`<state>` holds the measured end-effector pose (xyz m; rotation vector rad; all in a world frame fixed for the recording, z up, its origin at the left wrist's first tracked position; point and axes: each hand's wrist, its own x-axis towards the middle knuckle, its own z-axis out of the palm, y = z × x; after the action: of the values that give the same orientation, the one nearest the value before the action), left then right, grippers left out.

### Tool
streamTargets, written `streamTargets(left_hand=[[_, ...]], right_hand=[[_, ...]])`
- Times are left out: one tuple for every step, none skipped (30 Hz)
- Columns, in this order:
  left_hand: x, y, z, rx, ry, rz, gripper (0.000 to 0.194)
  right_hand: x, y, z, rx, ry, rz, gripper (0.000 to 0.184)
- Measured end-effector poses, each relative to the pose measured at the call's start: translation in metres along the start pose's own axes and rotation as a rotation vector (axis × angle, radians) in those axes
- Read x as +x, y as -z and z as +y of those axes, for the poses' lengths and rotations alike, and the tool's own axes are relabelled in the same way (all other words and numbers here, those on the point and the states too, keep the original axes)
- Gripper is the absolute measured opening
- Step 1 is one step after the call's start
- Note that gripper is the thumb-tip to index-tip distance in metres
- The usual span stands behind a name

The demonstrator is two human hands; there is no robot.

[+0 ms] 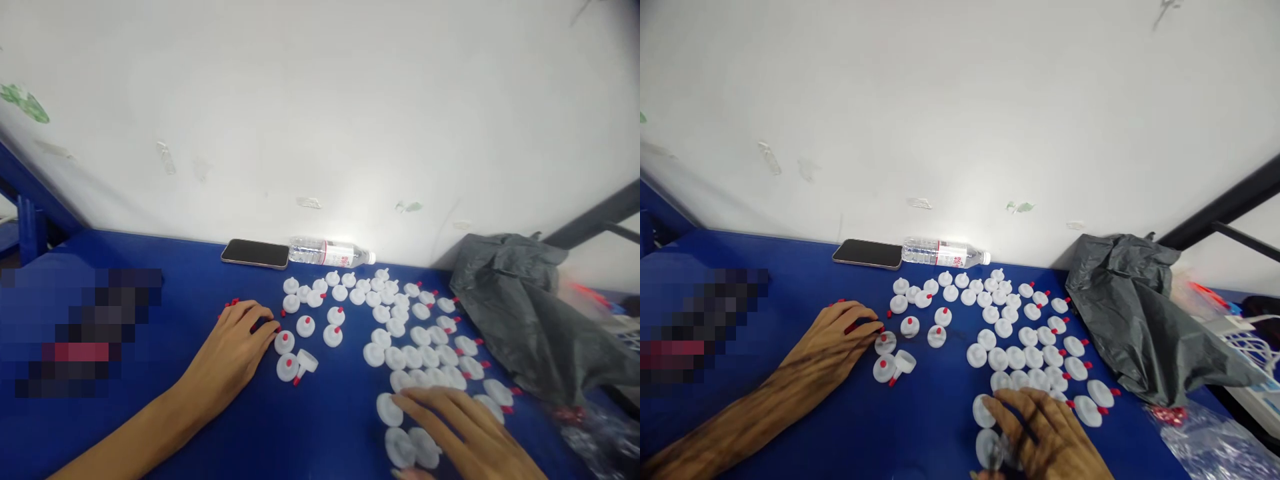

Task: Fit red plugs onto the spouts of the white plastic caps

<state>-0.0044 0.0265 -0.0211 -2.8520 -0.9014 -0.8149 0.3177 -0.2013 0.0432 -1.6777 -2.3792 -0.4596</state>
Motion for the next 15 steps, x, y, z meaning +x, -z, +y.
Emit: streamTargets(left_hand=[[0.001, 0.0, -0.001, 0.004, -0.003, -0.007, 0.015], [0.001, 0.0, -0.001, 0.008, -0.01, -0.017, 0.013], [0.002, 0.001, -0.001, 0.012, -0.015, -0.026, 0.014], [0.002, 0.001, -0.001, 0.014, -0.017, -0.031, 0.016], [0.002, 0.002, -0.002, 0.015, -0.02, -0.036, 0.019], [0.002, 0.002, -0.002, 0.017, -0.025, -0.039, 0.023], [0.003, 0.002, -0.002, 0.017, -0.03, -0.044, 0.027], [0.003, 0.003, -0.002, 0.015, -0.038, -0.05, 0.029], [0.003, 0.003, -0.002, 0.009, -0.05, -0.054, 0.029], [0.004, 0.002, -0.002, 0.0, -0.061, -0.058, 0.028], [0.004, 0.002, -0.003, -0.01, -0.068, -0.061, 0.027], [0.004, 0.002, -0.003, -0.021, -0.072, -0.06, 0.027], [0.003, 0.001, -0.003, -0.033, -0.075, -0.056, 0.027], [0.003, 0.0, -0.004, -0.044, -0.075, -0.048, 0.029], [0.002, -0.001, -0.004, -0.054, -0.071, -0.038, 0.032]], right_hand=[[-0.008, -0.001, 0.002, -0.025, 0.016, -0.008, 0.053], [-0.015, -0.002, 0.003, -0.047, 0.028, -0.012, 0.062], [-0.019, -0.004, 0.002, -0.061, 0.029, -0.019, 0.068], [-0.022, -0.006, 0.0, -0.06, 0.015, -0.023, 0.07], [-0.022, -0.008, -0.003, -0.04, -0.018, -0.011, 0.07], [-0.021, -0.01, -0.006, -0.006, -0.059, 0.011, 0.066], [-0.018, -0.011, -0.009, 0.036, -0.104, 0.041, 0.061], [-0.015, -0.012, -0.011, 0.08, -0.14, 0.072, 0.054], [-0.012, -0.013, -0.013, 0.119, -0.165, 0.103, 0.047], [-0.008, -0.013, -0.014, 0.147, -0.178, 0.131, 0.041], [-0.005, -0.014, -0.015, 0.165, -0.18, 0.149, 0.038], [-0.002, -0.015, -0.015, 0.18, -0.176, 0.16, 0.035], [0.001, -0.015, -0.016, 0.199, -0.177, 0.171, 0.035], [0.003, -0.016, -0.018, 0.215, -0.183, 0.179, 0.036], [0.006, -0.016, -0.02, 0.224, -0.19, 0.185, 0.037]])
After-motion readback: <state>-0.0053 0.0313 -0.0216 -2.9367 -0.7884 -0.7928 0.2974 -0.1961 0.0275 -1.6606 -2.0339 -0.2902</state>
